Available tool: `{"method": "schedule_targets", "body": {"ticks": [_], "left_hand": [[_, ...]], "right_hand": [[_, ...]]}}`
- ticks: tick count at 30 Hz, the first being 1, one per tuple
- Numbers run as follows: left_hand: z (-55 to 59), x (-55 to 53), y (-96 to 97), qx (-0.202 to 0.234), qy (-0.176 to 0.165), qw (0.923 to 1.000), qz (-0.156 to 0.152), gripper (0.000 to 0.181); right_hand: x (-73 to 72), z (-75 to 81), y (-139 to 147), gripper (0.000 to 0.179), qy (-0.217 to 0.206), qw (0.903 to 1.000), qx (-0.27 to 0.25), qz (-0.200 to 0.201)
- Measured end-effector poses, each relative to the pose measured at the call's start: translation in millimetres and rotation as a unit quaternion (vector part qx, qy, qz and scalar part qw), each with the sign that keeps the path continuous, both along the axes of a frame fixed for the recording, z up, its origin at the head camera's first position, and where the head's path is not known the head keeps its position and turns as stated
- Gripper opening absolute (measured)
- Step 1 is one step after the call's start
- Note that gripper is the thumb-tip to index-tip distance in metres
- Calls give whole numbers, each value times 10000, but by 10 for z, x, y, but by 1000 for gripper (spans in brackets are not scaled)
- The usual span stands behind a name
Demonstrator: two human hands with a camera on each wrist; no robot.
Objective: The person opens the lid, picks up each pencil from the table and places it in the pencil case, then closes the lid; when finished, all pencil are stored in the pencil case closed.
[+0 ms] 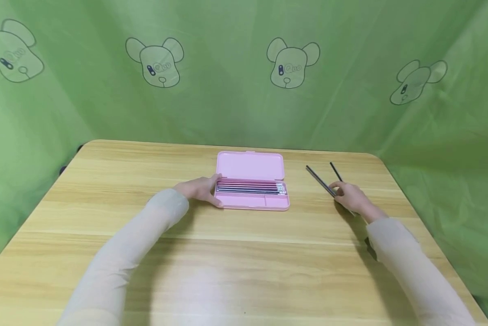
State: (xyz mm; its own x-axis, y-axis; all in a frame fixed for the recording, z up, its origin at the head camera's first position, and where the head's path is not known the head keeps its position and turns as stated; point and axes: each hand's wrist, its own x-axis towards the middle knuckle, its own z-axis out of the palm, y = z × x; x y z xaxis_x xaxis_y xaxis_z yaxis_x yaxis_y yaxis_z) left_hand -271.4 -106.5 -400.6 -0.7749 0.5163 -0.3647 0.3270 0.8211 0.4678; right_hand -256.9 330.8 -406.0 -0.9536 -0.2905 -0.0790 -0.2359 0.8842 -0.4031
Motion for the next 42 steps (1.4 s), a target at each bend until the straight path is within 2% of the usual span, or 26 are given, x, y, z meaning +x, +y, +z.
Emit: {"method": "schedule_targets", "body": {"ticks": [6, 12, 18, 23, 33, 42], "left_hand": [[3, -26, 1, -13, -26, 10000, 2, 104], [-4, -34, 4, -13, -84, 10000, 0, 104], [-21, -36, 30, -13, -105, 9999, -4, 104], [-23, -27, 41, -19, -76, 10000, -29, 103], [-15, -28, 17, -90, -51, 9999, -32, 103], [-22, -31, 13, -148, -26, 9999, -46, 102]], "right_hand": [[-10, -6, -131, 32, 415, 9981, -385, 251], [-56, -10, -300, 32, 939, 9905, -809, 597], [-50, -34, -466, 32, 682, 9904, -986, 683], [-53, -49, -602, 34, 534, 9892, -1020, 901], [-124, -15, -1003, 34, 695, 9839, -918, 1365], [-198, -6, -1312, 28, 626, 9786, -839, 1770]]}}
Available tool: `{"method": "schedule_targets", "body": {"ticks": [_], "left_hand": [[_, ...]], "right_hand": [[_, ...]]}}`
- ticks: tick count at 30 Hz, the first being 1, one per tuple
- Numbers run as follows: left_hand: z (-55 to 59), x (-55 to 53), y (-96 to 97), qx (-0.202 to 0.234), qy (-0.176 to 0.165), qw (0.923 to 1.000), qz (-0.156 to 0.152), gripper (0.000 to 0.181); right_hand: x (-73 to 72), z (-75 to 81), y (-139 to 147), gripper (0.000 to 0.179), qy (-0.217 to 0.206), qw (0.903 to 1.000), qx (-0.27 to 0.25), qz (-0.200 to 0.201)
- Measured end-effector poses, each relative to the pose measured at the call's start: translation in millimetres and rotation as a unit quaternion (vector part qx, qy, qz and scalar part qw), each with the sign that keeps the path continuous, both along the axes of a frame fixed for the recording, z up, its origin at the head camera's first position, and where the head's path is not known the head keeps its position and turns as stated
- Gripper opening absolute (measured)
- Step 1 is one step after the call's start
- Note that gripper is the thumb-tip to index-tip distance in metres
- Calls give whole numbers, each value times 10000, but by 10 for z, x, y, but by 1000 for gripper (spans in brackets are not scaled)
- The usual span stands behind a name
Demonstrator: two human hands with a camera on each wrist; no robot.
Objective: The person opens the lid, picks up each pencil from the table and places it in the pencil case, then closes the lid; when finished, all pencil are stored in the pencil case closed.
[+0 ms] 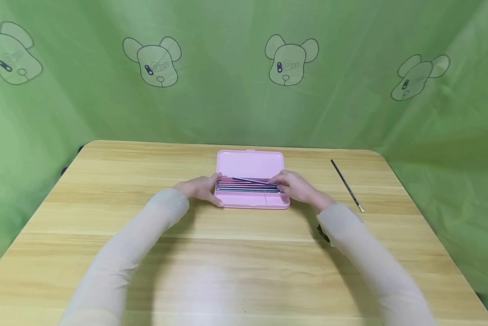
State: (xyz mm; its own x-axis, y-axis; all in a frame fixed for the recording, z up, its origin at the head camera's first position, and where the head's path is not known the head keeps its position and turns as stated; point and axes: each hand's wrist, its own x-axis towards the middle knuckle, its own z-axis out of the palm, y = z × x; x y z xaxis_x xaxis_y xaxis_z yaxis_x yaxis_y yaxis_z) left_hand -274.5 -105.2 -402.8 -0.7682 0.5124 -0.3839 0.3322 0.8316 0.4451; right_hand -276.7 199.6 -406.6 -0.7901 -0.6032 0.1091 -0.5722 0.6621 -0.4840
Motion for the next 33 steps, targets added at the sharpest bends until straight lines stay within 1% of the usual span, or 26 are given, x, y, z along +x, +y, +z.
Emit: {"method": "schedule_targets", "body": {"ticks": [6, 8, 14, 23, 33], "left_hand": [[0, 2, -4, 48, -20, 10000, 34, 103], [-4, 1, -4, 80, -8, 10000, 1, 102], [-11, 2, -3, 127, -2, 9999, -18, 102], [-4, -9, -7, 109, -40, 9999, 20, 103], [-6, 0, -17, 137, -50, 9999, 32, 102]], "right_hand": [[-45, -6, -182, 27, 175, 9994, 167, 246], [-52, -9, -234, 27, 235, 9990, 199, 319], [-82, -28, -342, 27, 336, 9978, 336, 463], [-116, -41, -399, 29, 292, 9976, 505, 382], [-115, -66, -439, 28, 144, 9983, 481, 307]]}}
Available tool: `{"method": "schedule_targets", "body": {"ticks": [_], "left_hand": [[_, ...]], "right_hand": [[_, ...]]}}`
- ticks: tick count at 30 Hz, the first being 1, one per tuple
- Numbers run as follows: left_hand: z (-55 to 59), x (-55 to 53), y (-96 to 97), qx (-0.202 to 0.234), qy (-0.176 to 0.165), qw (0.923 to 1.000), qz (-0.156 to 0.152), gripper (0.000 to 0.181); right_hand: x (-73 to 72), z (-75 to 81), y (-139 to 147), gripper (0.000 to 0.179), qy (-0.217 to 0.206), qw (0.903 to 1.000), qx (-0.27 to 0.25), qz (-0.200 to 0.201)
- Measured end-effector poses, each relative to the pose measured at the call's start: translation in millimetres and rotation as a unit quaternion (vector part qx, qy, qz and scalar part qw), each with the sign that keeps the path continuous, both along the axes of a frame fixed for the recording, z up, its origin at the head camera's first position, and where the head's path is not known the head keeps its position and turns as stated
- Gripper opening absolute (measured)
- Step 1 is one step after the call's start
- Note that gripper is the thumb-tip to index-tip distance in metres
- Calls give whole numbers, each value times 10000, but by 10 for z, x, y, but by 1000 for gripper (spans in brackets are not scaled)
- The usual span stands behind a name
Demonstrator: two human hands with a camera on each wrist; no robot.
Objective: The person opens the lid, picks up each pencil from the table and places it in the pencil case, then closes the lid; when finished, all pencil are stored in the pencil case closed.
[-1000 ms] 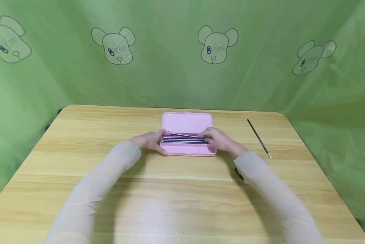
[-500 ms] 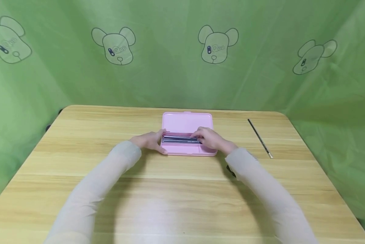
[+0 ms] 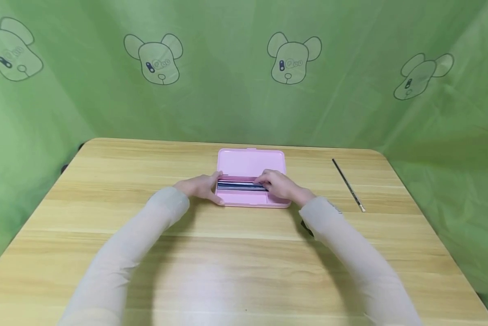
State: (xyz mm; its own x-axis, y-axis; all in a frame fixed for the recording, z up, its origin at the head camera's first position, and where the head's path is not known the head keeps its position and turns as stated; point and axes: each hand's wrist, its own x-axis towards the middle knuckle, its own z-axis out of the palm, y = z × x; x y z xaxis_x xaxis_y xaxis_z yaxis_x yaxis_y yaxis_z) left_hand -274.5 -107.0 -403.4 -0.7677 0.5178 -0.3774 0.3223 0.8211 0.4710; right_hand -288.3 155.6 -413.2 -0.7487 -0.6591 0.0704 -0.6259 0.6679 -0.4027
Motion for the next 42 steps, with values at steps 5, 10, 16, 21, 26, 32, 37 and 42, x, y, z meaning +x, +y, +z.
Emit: {"method": "schedule_targets", "body": {"ticks": [5, 10, 16, 21, 26, 32, 37, 42], "left_hand": [[2, 1, -3, -39, 18, 10000, 6, 102], [6, 5, 0, -24, 6, 10000, 15, 102], [21, 11, 3, -74, 40, 10000, 20, 100], [19, 7, 2, -84, 25, 10000, 10, 102], [19, 8, -1, -91, -12, 10000, 28, 104], [29, 19, 5, -75, -23, 10000, 49, 104], [11, 7, 5, -88, -13, 9999, 68, 104], [-3, -3, 3, -86, -26, 9999, 76, 104]], "right_hand": [[-3, -5, 0, 28, -18, 10000, -55, -16], [-2, -14, 33, 27, -88, 9999, -118, -64], [-3, -25, 52, 26, -121, 9997, -185, -95], [-10, -34, 43, 25, -102, 9997, -185, -78], [-6, -42, 54, 24, -162, 9994, -261, -173], [8, -25, 113, 23, -357, 9974, -517, -345], [23, 2, 169, 24, -458, 9952, -786, -365], [49, 24, 234, 26, -664, 9918, -1003, -434]]}}
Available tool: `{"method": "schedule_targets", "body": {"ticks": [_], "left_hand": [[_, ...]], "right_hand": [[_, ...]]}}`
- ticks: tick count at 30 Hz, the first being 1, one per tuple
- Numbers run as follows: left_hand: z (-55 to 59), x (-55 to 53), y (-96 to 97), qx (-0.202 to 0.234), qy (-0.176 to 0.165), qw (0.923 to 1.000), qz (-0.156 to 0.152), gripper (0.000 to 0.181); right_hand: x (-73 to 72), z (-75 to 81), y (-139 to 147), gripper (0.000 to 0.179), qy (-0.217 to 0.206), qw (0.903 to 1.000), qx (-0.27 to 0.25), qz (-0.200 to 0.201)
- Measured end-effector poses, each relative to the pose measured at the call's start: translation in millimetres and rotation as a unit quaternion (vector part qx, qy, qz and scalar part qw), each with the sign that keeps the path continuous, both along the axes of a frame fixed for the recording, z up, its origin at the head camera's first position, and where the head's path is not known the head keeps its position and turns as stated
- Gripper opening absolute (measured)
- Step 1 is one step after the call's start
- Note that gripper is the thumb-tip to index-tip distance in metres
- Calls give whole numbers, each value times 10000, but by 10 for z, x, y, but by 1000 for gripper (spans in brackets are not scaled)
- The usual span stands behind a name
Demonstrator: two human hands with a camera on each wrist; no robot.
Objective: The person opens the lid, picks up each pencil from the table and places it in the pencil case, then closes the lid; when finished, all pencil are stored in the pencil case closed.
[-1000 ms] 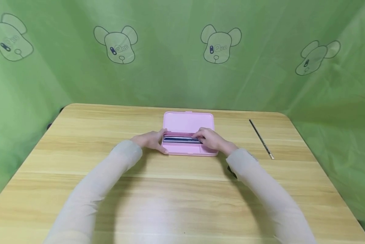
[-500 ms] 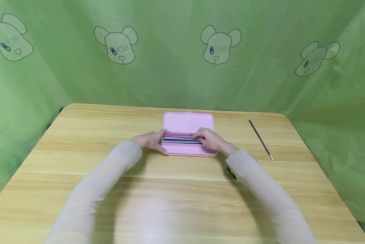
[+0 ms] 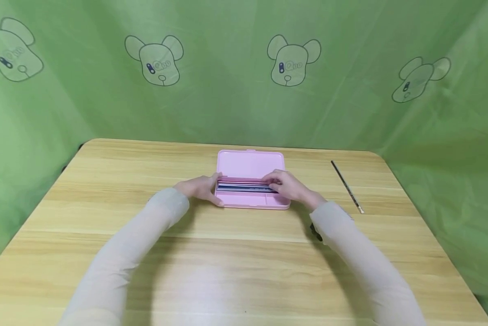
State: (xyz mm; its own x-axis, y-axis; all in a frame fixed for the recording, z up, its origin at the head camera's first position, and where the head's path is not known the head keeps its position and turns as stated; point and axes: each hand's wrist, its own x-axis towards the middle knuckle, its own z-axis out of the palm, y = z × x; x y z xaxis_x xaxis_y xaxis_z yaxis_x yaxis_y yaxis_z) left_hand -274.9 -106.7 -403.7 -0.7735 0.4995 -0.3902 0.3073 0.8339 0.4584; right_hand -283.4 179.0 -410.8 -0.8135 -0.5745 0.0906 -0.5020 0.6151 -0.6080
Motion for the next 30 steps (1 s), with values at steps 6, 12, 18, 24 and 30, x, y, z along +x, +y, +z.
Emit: {"method": "schedule_targets", "body": {"ticks": [6, 12, 18, 24, 30], "left_hand": [[-26, -32, -13, 111, -11, 9999, -69, 113], [22, 3, 0, 67, -62, 10000, -10, 107], [27, 12, -7, -30, 30, 10000, -10, 104], [25, 17, -2, 33, 28, 10000, -39, 103], [19, 21, 7, 2, 20, 10000, -3, 104]], "right_hand": [[41, 41, 111, 27, -234, 9993, -222, -188], [63, 74, 287, 28, -335, 9984, -141, -435], [28, 110, 515, 30, -298, 9971, -105, -689], [24, 122, 774, 31, -227, 9949, -56, -979], [76, 110, 991, 33, -342, 9914, 123, -1256]]}}
